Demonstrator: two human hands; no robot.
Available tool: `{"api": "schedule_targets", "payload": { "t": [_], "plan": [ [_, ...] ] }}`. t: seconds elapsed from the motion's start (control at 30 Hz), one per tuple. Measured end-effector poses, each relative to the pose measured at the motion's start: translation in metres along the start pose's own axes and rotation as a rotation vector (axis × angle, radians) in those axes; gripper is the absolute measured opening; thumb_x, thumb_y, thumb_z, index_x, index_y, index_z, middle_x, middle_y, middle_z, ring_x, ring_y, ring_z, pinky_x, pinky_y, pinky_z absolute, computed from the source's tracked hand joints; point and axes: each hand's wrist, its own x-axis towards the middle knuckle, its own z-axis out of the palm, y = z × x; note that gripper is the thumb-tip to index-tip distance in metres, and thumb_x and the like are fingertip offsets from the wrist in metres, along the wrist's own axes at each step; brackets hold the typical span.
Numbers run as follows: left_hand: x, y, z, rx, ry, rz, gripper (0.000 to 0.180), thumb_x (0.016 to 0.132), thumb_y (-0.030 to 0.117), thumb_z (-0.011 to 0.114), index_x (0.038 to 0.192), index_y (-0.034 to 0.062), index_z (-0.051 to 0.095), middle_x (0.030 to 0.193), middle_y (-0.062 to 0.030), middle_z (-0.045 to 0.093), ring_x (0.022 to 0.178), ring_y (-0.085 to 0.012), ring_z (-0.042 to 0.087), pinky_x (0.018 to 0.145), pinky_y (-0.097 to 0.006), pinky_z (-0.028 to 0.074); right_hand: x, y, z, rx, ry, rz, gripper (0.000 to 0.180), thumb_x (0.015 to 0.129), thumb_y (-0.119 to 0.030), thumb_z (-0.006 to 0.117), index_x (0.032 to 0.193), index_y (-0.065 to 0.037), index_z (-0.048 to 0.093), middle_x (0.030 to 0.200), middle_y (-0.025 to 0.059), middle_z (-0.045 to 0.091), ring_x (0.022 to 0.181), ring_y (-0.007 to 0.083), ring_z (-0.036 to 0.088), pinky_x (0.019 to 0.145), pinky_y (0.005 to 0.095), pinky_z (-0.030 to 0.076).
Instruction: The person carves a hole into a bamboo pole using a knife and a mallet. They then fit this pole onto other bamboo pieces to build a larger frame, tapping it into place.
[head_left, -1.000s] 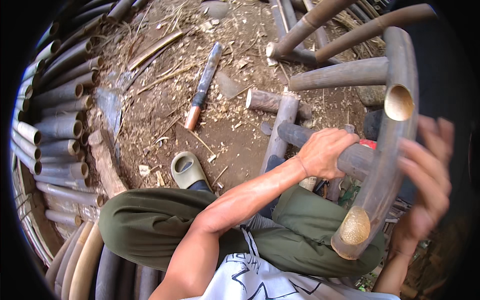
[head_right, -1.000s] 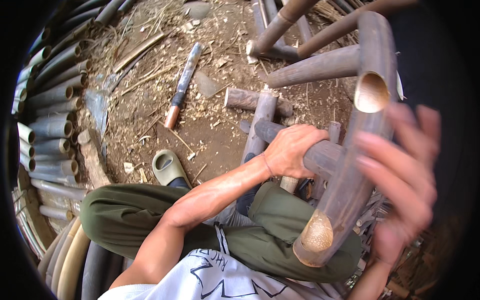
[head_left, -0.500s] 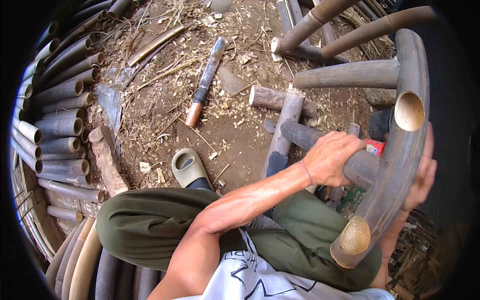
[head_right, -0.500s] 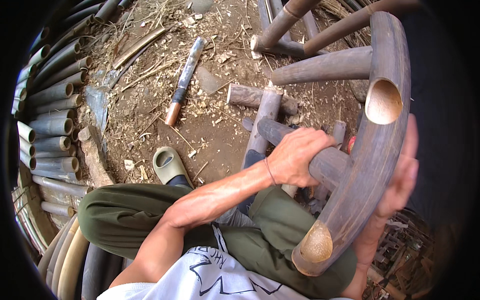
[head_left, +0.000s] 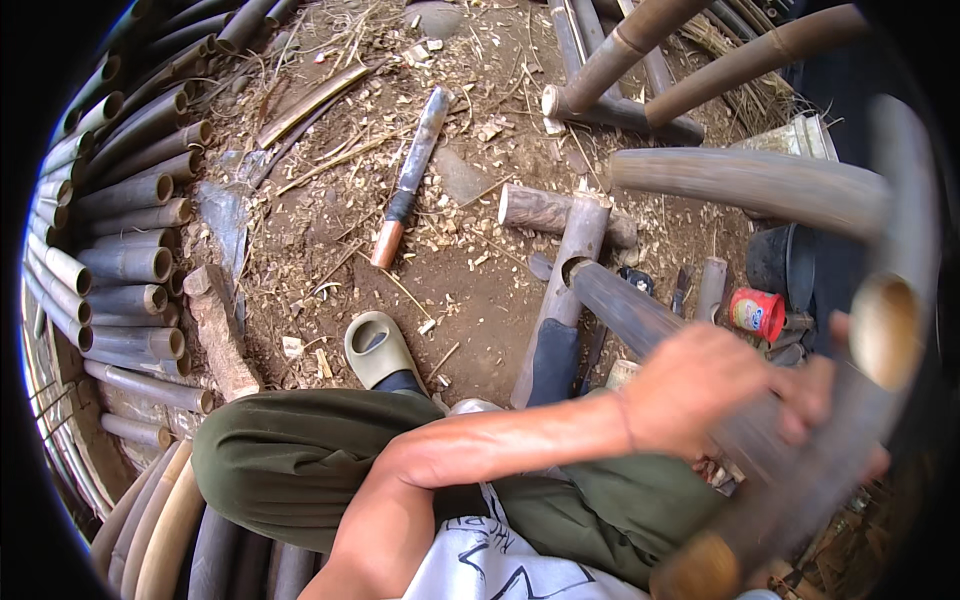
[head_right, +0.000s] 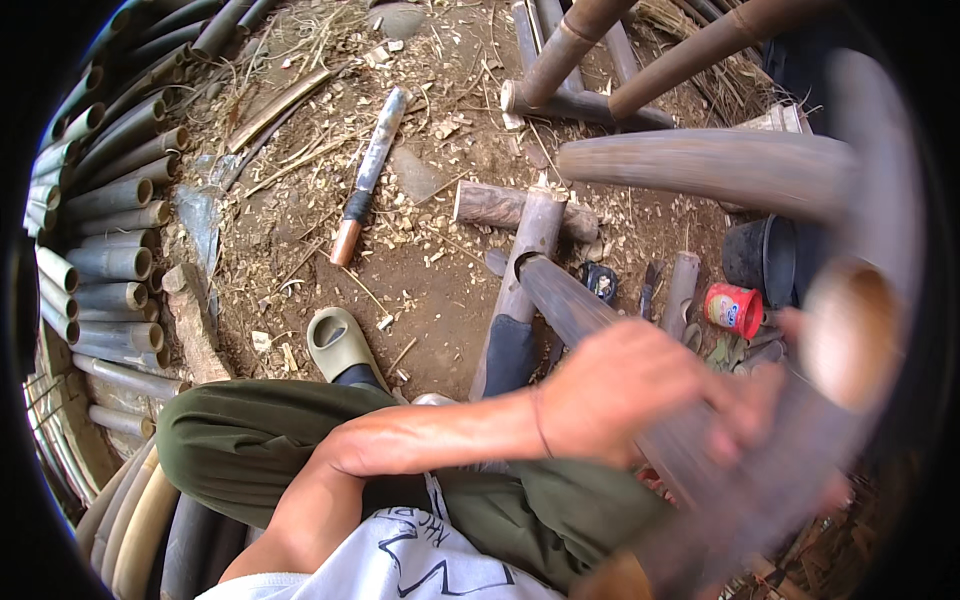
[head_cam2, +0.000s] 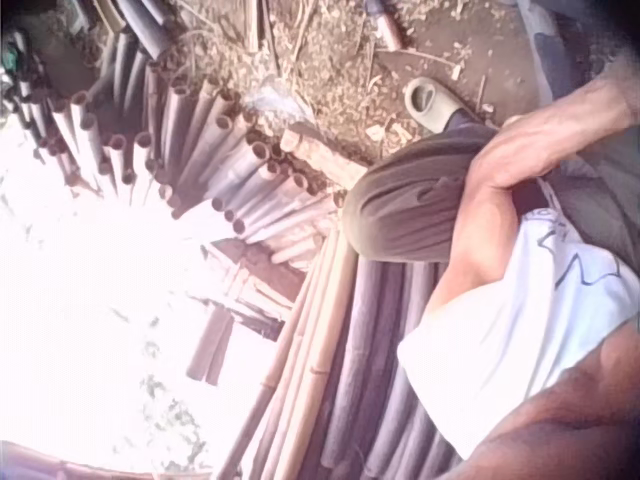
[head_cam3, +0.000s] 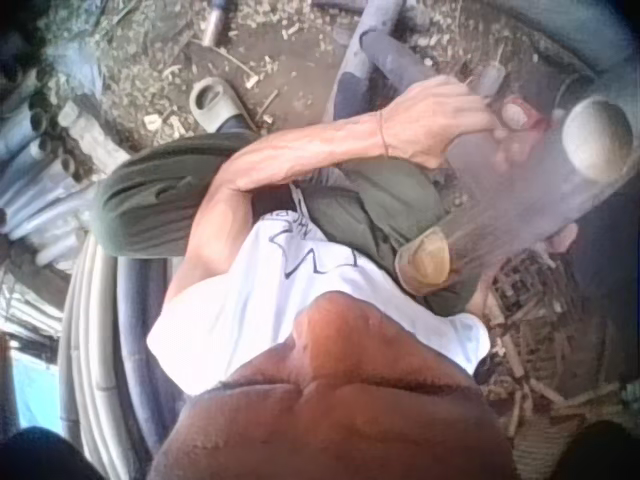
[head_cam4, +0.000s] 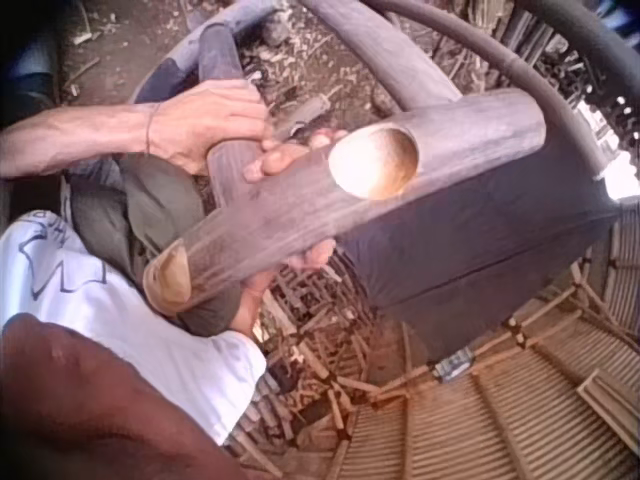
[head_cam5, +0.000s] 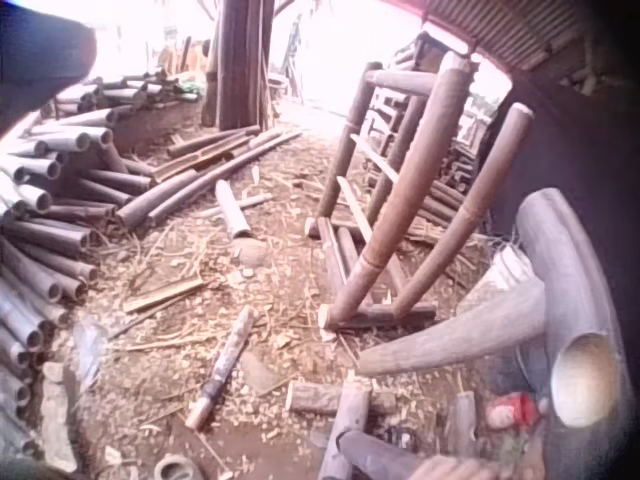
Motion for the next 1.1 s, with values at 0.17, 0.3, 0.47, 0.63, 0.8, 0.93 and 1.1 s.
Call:
{"api": "schedule_targets", "payload": {
  "t": [0.17,0.3,0.47,0.63,0.8,0.93,1.1],
  "plan": [
    [0.1,0.071,0.004,0.31,-0.035,0.088,0.049,0.056,0.013,0.074,0.1,0.0014,0.054,0.081,-0.013,0.06,0.073,-0.0326,0.064,0.065,-0.043,0.052,0.014,-0.114,-0.028,0.126,-0.381,0.009,0.046,0.102,-0.019,0.035,0.142,0.003,0.037,0.126,0.0037,0.059,0.104,0.0114,0.057,0.105,0.0255,0.035],
    [0.124,0.082,-0.047,0.557,-0.504,-0.142,0.044,0.068,0.019,0.073,0.105,0.002,0.058,0.089,-0.0176,0.07,0.087,-0.0343,0.07,0.077,-0.045,0.057,-0.05,-0.087,-0.097,-0.399,0.538,-0.28,0.041,0.102,-0.02,0.043,0.138,0.001,0.045,0.124,0.0132,0.059,0.105,0.0185,0.058,0.099,0.0317,0.045],
    [0.055,0.032,-0.159,1.117,-0.749,-0.534,0.064,0.069,0.018,0.074,0.128,0.0091,0.051,0.102,-0.0148,0.069,0.09,-0.0296,0.07,0.077,-0.042,0.059,-0.102,0.008,-0.141,-0.576,0.515,0.281,0.044,0.094,-0.028,0.061,0.129,-0.003,0.054,0.102,0.01,0.069,0.077,0.0168,0.068,0.073,0.0292,0.05],
    [-0.01,-0.003,-0.274,1.399,-0.715,-0.657,0.04,0.072,0.01,0.067,0.111,0.0076,0.055,0.097,-0.0163,0.067,0.087,-0.0344,0.068,0.073,-0.045,0.056,-0.172,0.105,-0.215,-1.087,0.334,0.556,0.064,0.085,-0.018,0.072,0.138,0.004,0.043,0.093,0.0129,0.069,0.072,0.0182,0.066,0.069,0.033,0.053],
    [-0.075,-0.045,-0.351,1.437,-0.692,-0.748,0.048,0.067,0.007,0.07,0.112,0.0089,0.055,0.102,-0.0173,0.066,0.095,-0.0378,0.065,0.08,-0.048,0.053,-0.135,0.158,-0.173,-1.155,0.227,0.572,0.073,0.082,-0.023,0.073,0.143,-0.001,0.038,0.126,0.0271,0.058,0.114,0.0357,0.061,0.096,0.0416,0.049],
    [-0.102,-0.067,-0.387,1.512,-0.801,-0.879,0.053,0.067,0.005,0.07,0.117,0.0104,0.053,0.111,-0.016,0.063,0.105,-0.0366,0.062,0.088,-0.048,0.05,-0.089,0.254,-0.168,-0.763,0.111,0.651,0.093,0.08,-0.04,0.079,0.142,0.012,0.031,0.127,0.0331,0.055,0.106,0.032,0.066,0.087,0.0385,0.055],
    [-0.141,-0.066,-0.44,1.754,-0.95,-0.974,0.054,0.072,0.006,0.069,0.123,0.0103,0.05,0.122,-0.0127,0.057,0.117,-0.0328,0.056,0.094,-0.047,0.047,-0.047,0.321,-0.103,-0.687,0.019,0.636,0.108,0.069,-0.05,0.084,0.142,0.011,0.031,0.137,0.0305,0.049,0.124,0.0346,0.054,0.105,0.0399,0.043]
  ]
}}
